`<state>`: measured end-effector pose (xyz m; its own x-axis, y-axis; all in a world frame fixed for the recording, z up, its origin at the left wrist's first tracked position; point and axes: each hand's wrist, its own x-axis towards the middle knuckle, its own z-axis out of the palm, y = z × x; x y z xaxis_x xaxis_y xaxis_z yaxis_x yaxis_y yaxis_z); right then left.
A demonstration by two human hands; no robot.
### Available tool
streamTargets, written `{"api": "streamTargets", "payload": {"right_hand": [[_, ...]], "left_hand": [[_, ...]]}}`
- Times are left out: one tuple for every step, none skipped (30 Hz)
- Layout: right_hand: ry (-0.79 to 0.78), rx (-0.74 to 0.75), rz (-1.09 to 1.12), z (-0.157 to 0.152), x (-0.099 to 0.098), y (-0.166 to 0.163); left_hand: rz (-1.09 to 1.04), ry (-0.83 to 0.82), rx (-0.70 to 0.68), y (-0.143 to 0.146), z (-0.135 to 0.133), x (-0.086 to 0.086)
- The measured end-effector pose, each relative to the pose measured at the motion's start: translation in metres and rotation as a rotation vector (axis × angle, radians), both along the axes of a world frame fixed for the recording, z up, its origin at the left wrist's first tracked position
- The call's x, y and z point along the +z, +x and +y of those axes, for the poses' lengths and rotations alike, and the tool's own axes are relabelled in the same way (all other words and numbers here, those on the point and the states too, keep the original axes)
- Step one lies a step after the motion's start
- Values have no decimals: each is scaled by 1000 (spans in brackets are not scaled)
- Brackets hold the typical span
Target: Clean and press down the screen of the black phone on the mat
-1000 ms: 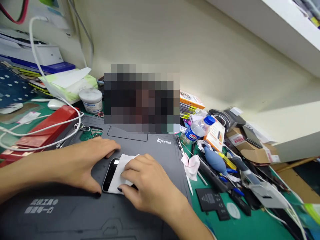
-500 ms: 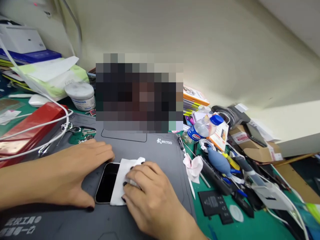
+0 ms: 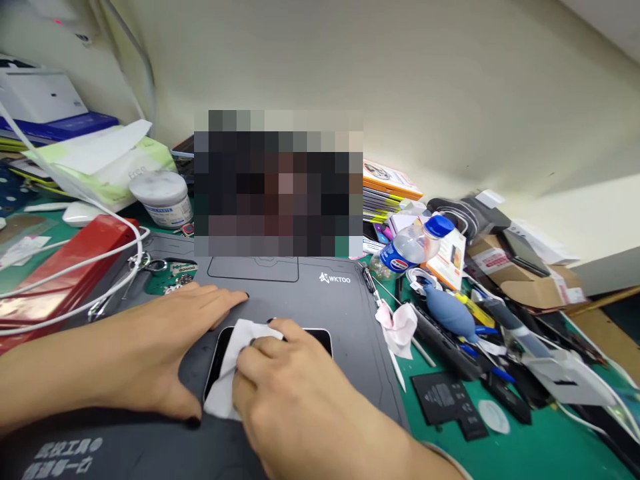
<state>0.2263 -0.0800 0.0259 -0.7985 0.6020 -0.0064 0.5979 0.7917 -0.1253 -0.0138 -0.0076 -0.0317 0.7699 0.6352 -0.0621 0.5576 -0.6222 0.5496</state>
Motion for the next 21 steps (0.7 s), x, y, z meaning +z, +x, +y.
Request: {"api": "streamTargets", "payload": {"right_hand": [[-4, 37, 20, 2, -1, -3], [-3, 63, 42, 3, -3, -5], [11, 74, 66, 3, -7, -5], [32, 67, 77, 2, -11, -5], [61, 44, 74, 1, -16, -4], [92, 15, 68, -1, -21, -3], [128, -15, 75, -3, -26, -1], [169, -27, 103, -5, -30, 0], [203, -20, 162, -7, -33, 0], [237, -8, 229, -8, -34, 1], [220, 29, 224, -8, -34, 1], [187, 56, 175, -8, -33, 1], [165, 38, 115, -7, -31, 2], [153, 21, 56, -7, -29, 2], [165, -3, 22, -7, -27, 2], [185, -17, 16, -7, -27, 2], [214, -20, 49, -8, -27, 1], [231, -9, 89, -8, -27, 0], [229, 9, 123, -9, -27, -1], [215, 17, 131, -10, -27, -1], [197, 14, 115, -10, -27, -2]], "left_hand": [[7, -6, -5, 0, 0, 0], [22, -16, -12, 0, 1, 2], [40, -23, -16, 0, 1, 3], [52, -26, -17, -1, 0, 3], [56, -27, -19, -1, 0, 3], [51, -22, -18, -3, -1, 2], [38, -13, -15, -4, -1, 1], [22, -3, -14, -6, -2, -1], [12, 7, -15, -7, -3, -4], [6, 19, -17, -9, -5, -5], [4, 32, -19, -10, -6, -6], [4, 45, -20, -11, -7, -6], [8, 53, -23, -11, -8, -5], [16, 57, -23, -10, -9, -3], [32, 52, -24, -9, -9, 0], [50, 44, -25, -8, -9, 3], [65, 39, -27, -7, -9, 5], [76, 37, -29, -6, -9, 8], [82, 36, -31, -6, -9, 9], [79, 40, -30, -6, -9, 10], [68, 46, -29, -7, -9, 9]]}}
